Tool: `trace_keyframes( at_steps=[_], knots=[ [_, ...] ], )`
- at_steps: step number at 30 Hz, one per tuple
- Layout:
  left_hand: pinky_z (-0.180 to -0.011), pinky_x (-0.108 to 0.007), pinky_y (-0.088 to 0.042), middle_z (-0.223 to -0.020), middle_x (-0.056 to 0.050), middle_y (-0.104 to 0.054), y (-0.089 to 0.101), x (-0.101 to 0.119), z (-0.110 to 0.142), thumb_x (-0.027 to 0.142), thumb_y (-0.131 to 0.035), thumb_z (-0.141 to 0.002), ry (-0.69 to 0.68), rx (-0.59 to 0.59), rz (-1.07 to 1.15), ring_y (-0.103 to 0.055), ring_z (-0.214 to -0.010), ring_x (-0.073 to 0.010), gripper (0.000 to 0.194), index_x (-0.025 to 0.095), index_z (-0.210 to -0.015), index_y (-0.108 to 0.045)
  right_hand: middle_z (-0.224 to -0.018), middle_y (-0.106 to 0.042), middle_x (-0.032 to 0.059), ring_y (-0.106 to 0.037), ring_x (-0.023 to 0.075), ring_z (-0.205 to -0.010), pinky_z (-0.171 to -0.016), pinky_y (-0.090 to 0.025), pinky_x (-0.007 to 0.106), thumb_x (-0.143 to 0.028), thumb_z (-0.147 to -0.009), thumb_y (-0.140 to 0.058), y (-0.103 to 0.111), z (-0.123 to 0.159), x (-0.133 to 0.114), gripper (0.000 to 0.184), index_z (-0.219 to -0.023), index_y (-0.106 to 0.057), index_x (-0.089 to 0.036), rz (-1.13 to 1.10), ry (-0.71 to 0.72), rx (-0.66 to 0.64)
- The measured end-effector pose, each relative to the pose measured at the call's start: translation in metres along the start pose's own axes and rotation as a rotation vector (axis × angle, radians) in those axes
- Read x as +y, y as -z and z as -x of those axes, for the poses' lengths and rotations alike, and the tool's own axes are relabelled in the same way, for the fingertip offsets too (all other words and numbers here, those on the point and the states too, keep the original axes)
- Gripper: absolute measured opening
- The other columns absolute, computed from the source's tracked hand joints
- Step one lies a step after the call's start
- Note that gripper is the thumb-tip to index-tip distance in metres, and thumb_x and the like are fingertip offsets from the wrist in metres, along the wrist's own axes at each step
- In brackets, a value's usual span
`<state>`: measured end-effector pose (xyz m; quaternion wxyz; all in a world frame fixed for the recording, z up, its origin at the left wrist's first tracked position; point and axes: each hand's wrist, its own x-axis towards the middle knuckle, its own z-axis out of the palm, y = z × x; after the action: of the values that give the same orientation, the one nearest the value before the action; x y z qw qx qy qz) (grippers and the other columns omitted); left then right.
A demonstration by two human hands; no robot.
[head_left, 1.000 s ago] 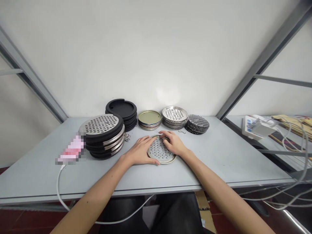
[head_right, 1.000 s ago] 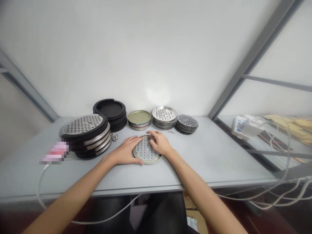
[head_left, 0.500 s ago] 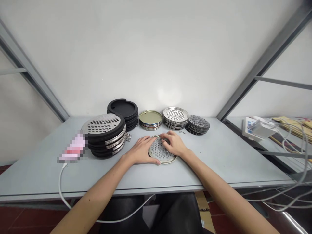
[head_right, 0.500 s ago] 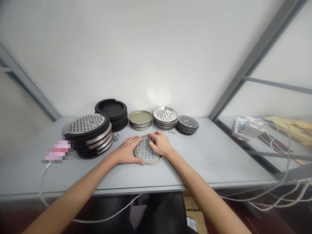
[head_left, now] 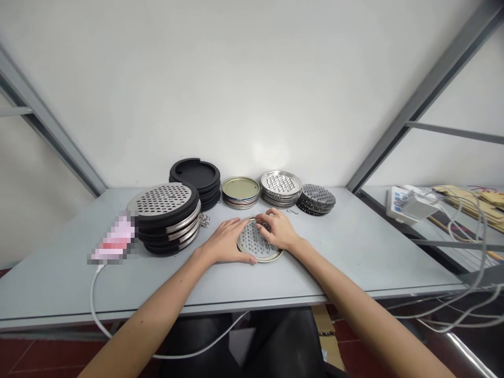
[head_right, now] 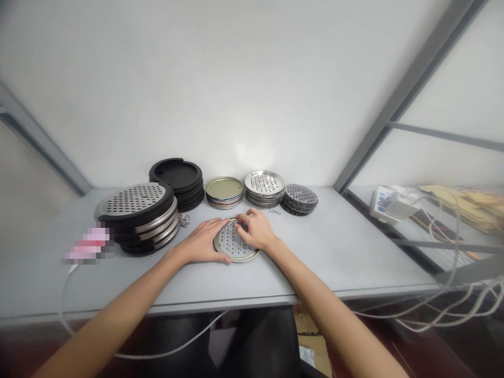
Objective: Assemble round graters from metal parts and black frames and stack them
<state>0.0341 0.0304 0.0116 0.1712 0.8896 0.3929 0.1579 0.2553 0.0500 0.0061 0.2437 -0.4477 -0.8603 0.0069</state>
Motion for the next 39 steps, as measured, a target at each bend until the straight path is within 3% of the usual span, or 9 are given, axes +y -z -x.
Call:
trace_keyframes(
  at_steps=[9, 13, 19, 24, 28, 35, 39],
  knots=[
    [-0.109, -0.050, -0.032, -0.143, -0.017, -0.045, -0.002, -0.001, -0.001, 0.075, -0.072, -0.055, -0.041, 0.042, -0.029, -0.039, -0.132, -0.0376, 0.114, 0.015, -0.145, -0.034, -0.084, -0.071, 0.0074, -0.057, 0.0255, -0.103, -0.108, -0.031, 0.046, -0.033, -0.089, -0.051, 0.000, -0.003, 0.000, 0.025, -0.099, -0.067, -0.017, 0.018, 0.079, 0.029],
    [-0.109, -0.051, -0.032, -0.142, -0.017, -0.045, -0.003, -0.003, -0.001, 0.074, -0.073, -0.055, -0.041, 0.045, -0.020, -0.038, -0.133, -0.0383, 0.112, 0.016, -0.144, -0.036, -0.086, -0.072, 0.0073, -0.059, 0.0255, -0.107, -0.111, -0.029, 0.049, -0.033, -0.089, -0.052, -0.003, -0.003, 0.001, 0.024, -0.100, -0.067, -0.017, 0.003, 0.078, 0.024],
    [-0.110, -0.050, -0.032, -0.145, -0.016, -0.044, -0.001, -0.002, 0.003, 0.074, -0.069, -0.061, -0.034, 0.016, -0.025, -0.033, -0.136, -0.0375, 0.105, 0.016, -0.143, -0.038, -0.103, -0.072, 0.0088, -0.054, 0.0265, -0.121, -0.102, -0.043, 0.043, -0.033, -0.090, -0.052, -0.007, 0.002, 0.009, 0.029, -0.112, -0.064, -0.018, -0.192, -0.025, 0.054],
    [-0.111, -0.050, -0.030, -0.141, -0.012, -0.049, 0.004, -0.002, 0.005, 0.070, -0.068, -0.066, -0.068, 0.047, -0.069, -0.031, -0.137, -0.0371, 0.094, 0.018, -0.140, -0.044, -0.110, -0.071, 0.0076, -0.063, 0.0230, -0.104, -0.092, -0.049, 0.039, -0.036, -0.093, -0.048, -0.001, 0.003, 0.018, 0.031, -0.116, -0.062, -0.020, -0.294, -0.114, 0.119],
    [-0.111, -0.050, -0.030, -0.141, -0.011, -0.050, 0.007, -0.003, 0.005, 0.069, -0.070, -0.066, -0.086, 0.051, -0.071, -0.032, -0.137, -0.0368, 0.093, 0.019, -0.140, -0.044, -0.109, -0.071, 0.0088, -0.064, 0.0247, -0.100, -0.091, -0.049, 0.041, -0.034, -0.090, -0.052, 0.004, 0.003, 0.025, 0.028, -0.110, -0.065, -0.019, -0.238, -0.179, 0.112],
    [-0.110, -0.050, -0.032, -0.145, -0.014, -0.044, 0.005, -0.003, 0.005, 0.068, -0.074, -0.061, -0.068, 0.042, -0.040, -0.033, -0.136, -0.0363, 0.106, 0.020, -0.147, -0.034, -0.107, -0.071, 0.0093, -0.064, 0.0254, -0.101, -0.091, -0.048, 0.040, -0.032, -0.088, -0.054, 0.002, 0.003, 0.029, 0.027, -0.107, -0.067, -0.018, -0.219, -0.158, 0.011],
    [-0.109, -0.050, -0.034, -0.143, -0.014, -0.046, 0.006, -0.008, 0.004, 0.064, -0.074, -0.065, -0.063, 0.090, -0.070, -0.036, -0.135, -0.0354, 0.100, 0.020, -0.145, -0.036, -0.107, -0.071, 0.0090, -0.064, 0.0245, -0.099, -0.090, -0.048, 0.038, -0.034, -0.088, -0.053, 0.003, 0.002, 0.028, 0.029, -0.108, -0.066, -0.018, -0.210, -0.154, -0.002]
  ],
)
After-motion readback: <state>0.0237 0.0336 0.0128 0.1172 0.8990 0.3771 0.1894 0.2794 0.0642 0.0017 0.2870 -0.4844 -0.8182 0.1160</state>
